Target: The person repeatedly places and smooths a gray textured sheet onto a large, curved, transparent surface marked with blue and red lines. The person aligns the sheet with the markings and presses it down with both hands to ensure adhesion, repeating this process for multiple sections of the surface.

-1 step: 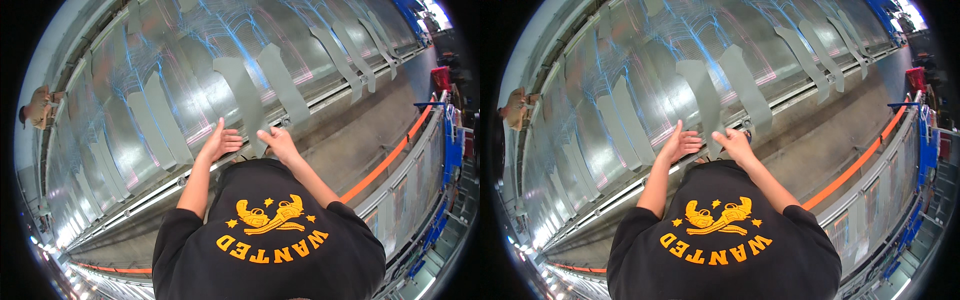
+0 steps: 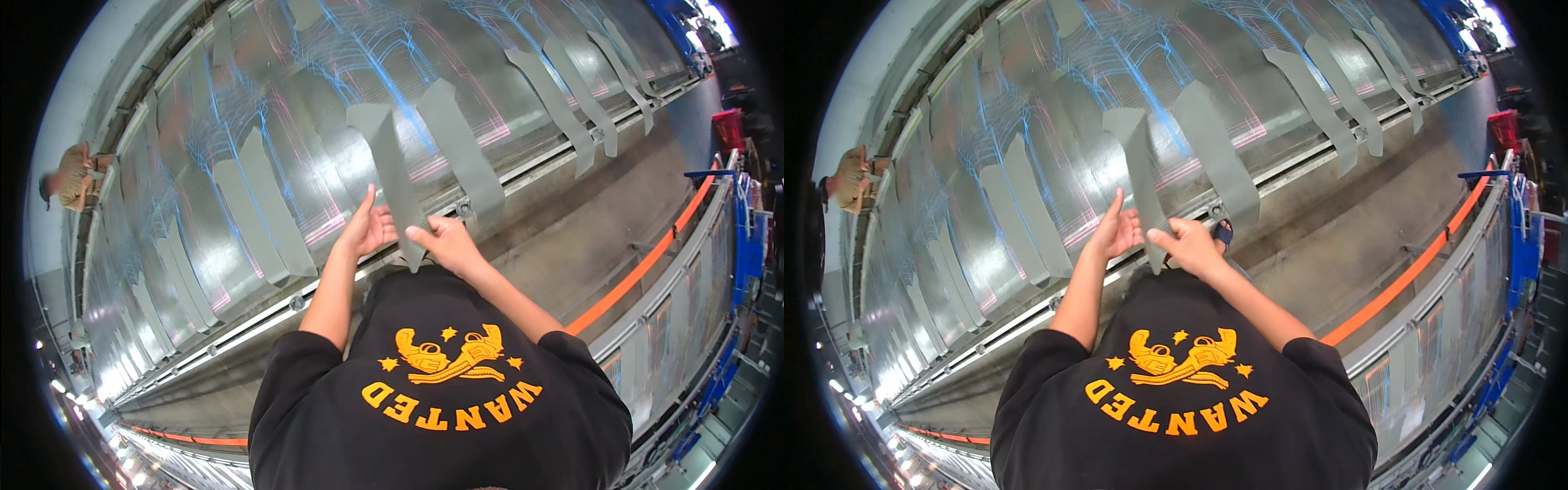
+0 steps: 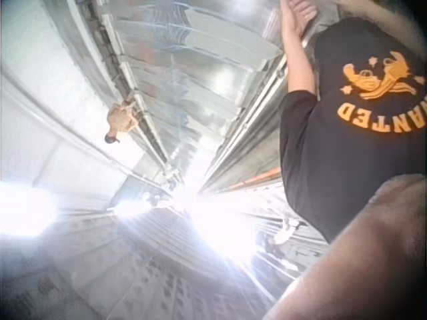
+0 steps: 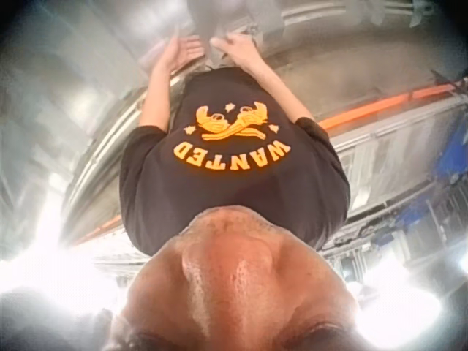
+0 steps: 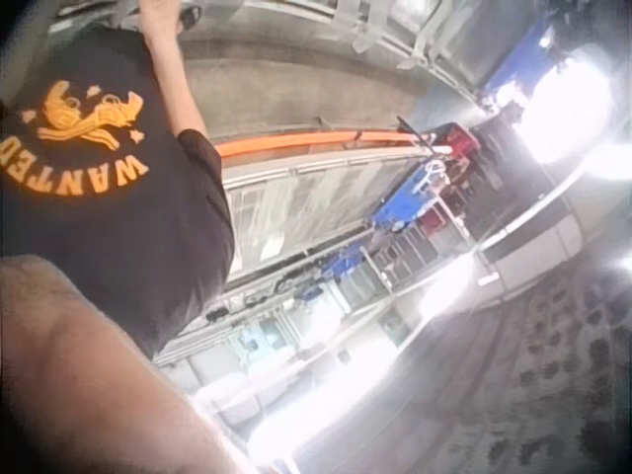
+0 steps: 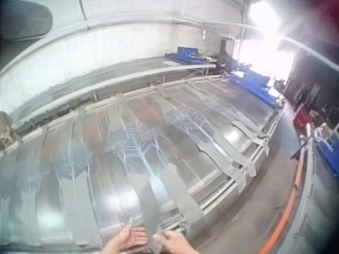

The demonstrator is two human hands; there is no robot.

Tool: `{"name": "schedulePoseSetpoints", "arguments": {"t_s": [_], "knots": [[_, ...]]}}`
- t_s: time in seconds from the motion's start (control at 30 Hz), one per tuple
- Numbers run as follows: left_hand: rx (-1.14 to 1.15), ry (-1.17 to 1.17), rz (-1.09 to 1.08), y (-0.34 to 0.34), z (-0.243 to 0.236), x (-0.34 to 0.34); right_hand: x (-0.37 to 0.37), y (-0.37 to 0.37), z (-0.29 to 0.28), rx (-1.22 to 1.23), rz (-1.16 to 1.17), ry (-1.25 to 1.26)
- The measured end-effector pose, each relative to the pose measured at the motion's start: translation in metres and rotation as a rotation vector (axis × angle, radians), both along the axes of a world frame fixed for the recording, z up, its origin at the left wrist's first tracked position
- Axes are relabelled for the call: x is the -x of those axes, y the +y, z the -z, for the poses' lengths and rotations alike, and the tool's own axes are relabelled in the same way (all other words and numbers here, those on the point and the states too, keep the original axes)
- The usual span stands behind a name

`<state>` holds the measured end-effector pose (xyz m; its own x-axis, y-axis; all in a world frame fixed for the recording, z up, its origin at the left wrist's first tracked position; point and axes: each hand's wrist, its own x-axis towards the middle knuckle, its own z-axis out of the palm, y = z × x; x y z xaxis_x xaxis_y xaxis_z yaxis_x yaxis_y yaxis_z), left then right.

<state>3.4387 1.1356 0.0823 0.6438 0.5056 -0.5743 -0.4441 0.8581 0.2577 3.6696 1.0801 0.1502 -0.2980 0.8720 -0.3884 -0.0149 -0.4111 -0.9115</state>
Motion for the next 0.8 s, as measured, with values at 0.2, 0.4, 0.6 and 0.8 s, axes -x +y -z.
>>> {"name": "schedulePoseSetpoints", "arguments": {"t_s": [0.2, 0.4, 0.6, 0.8], "knots": [[-0.066, 0.317, -0.36, 0.112, 0.017, -0.036, -0.048, 0.02, -0.072, -0.362, -0.236, -0.225], [-0.164, 0.496, -0.473, 0.203, 0.0, -0.001, -0.087, 0.025, -0.075, -0.257, -0.211, -0.224], [-0.265, 0.678, -0.654, 0.285, -0.002, 0.037, -0.089, 0.051, -0.024, 0.023, 0.006, -0.212], [-0.383, 0.797, -0.563, 0.349, 0.039, 0.035, -0.064, 0.082, 0.02, 0.279, 0.228, -0.083]]}}
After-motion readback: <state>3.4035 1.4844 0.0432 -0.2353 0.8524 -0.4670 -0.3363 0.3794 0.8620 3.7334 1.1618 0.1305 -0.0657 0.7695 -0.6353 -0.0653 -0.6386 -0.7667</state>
